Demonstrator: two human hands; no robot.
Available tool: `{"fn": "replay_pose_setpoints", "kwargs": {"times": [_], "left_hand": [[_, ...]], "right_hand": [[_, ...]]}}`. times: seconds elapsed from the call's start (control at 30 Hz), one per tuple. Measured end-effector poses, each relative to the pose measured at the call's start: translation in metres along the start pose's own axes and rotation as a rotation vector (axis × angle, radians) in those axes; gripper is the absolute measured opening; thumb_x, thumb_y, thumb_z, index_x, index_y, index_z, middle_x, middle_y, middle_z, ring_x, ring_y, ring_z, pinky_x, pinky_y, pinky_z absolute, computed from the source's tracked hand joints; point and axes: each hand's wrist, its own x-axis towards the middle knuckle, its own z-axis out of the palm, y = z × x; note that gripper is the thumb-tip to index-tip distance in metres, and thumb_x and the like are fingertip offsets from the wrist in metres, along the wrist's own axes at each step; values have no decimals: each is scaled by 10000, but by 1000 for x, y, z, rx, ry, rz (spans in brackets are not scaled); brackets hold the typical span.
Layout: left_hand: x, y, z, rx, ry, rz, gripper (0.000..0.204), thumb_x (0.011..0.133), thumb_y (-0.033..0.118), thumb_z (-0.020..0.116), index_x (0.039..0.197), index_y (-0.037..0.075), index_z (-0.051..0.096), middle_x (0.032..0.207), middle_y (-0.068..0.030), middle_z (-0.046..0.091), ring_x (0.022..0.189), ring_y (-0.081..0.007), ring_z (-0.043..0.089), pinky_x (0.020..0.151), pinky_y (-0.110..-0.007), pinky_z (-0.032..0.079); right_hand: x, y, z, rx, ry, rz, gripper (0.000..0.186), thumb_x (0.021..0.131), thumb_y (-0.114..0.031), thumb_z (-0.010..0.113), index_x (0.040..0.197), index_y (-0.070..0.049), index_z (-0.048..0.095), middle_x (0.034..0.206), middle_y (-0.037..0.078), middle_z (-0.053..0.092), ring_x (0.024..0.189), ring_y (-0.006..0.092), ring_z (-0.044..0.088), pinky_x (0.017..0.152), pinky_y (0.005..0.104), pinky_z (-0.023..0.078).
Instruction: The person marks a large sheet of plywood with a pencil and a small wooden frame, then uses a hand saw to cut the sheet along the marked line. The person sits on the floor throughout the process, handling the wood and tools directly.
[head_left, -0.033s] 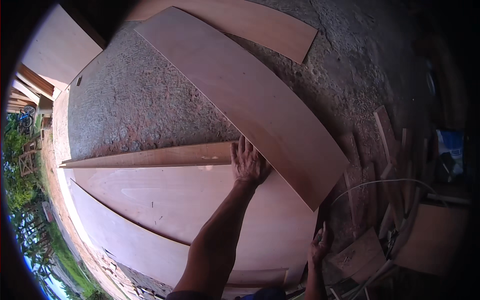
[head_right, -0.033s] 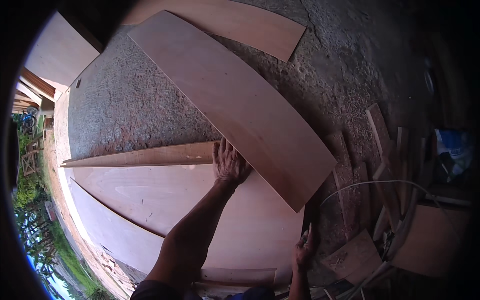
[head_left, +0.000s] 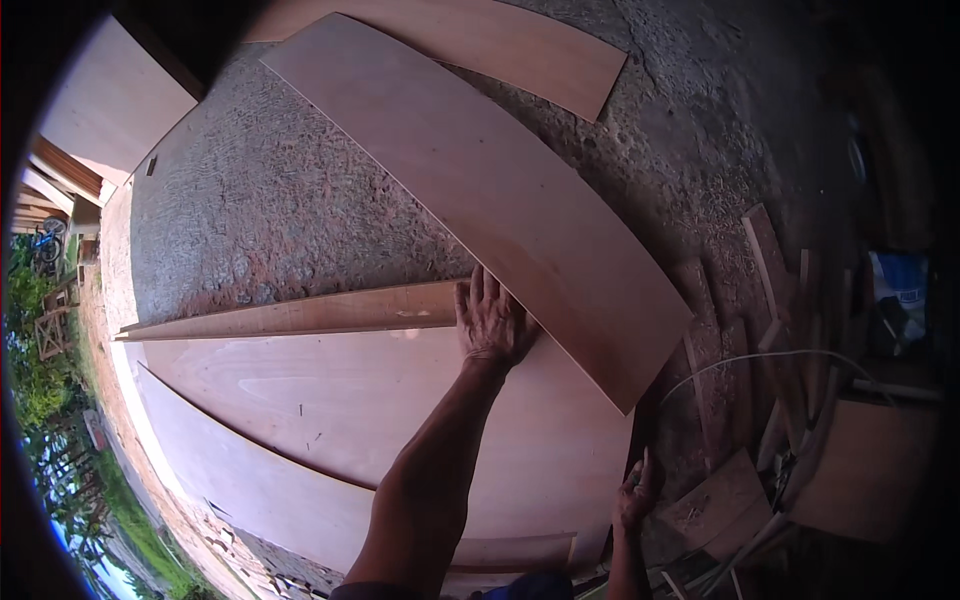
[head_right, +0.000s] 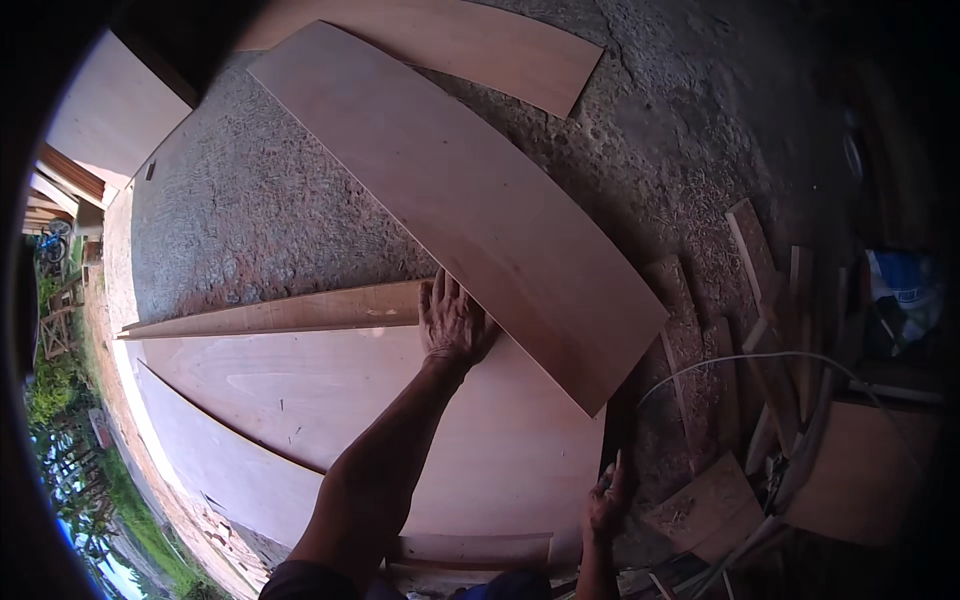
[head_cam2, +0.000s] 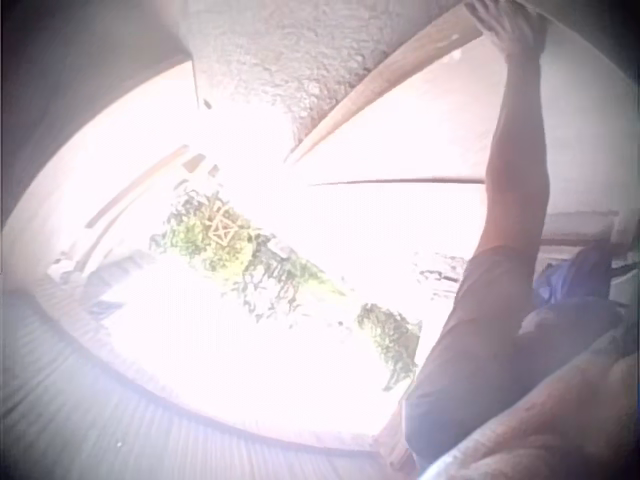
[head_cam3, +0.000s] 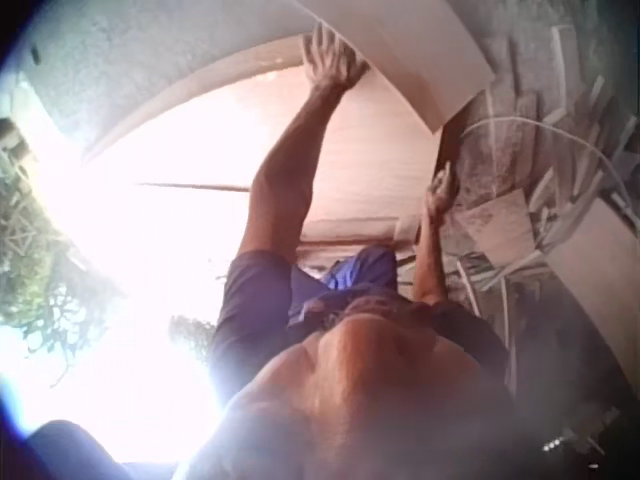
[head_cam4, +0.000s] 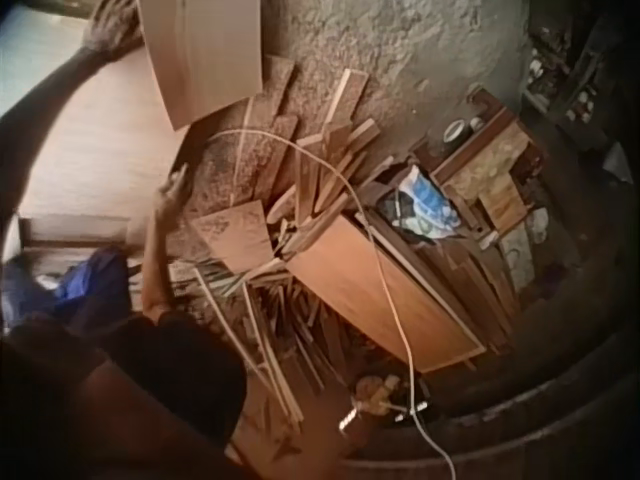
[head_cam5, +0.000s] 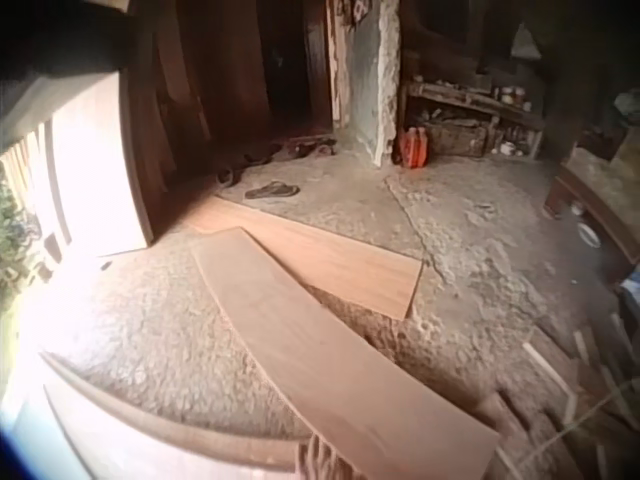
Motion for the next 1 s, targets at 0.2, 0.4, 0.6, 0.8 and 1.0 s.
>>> {"fn": "replay_pose_setpoints", "kwargs": {"times": [0.2, 0.4, 0.6, 0.8, 1.0], "left_hand": [[1, 1, 13, 83, 195, 34, 579, 1010, 443, 438, 1495, 127, 426, 1589, -124, 365, 1465, -318, 326, 1178, -524, 243], [2, 1, 12, 46, 197, 69, 581, 1028, 483, 374, 1526, 187, 400, 1600, -98, 361, 1458, -315, 341, 1180, -521, 238], [-1, -13, 20, -197, 280, 190, 634, 1026, 520, 315, 1540, 161, 408, 1584, -105, 404, 1441, -329, 384, 1200, -481, 235], [7, -9, 13, -163, 157, -30, 586, 1025, 586, 342, 1448, 240, 554, 1448, 20, 578, 1396, -230, 452, 1209, -474, 210], [16, -1, 8, -199, 244, -206, 491, 916, 511, 599, 1232, 156, 720, 1207, -69, 726, 1113, -280, 665, 1006, -415, 439]], "right_hand": [[-93, 73, 19, -27, -90, 519, 631, 1037, -557, 423, 1133, 5, 695, 1069, 232, 715, 961, 386, 686, 849, 443, 525], [-81, 66, 30, -267, -58, 695, 854, 944, -763, 327, 734, -31, 714, 740, 180, 695, 657, 383, 653, 631, 470, 490], [-84, 73, 31, -373, 72, 417, 725, 977, -679, 367, 923, -52, 728, 735, 174, 685, 648, 368, 654, 588, 466, 478], [-121, 130, 73, -247, -86, 291, 332, 1005, -318, 522, 1044, -40, 699, 728, 172, 658, 627, 368, 635, 510, 450, 471], [-135, 166, 113, -211, -90, 198, 212, 976, -149, 568, 1133, -42, 664, 679, 177, 615, 593, 361, 617, 483, 442, 457]]}}
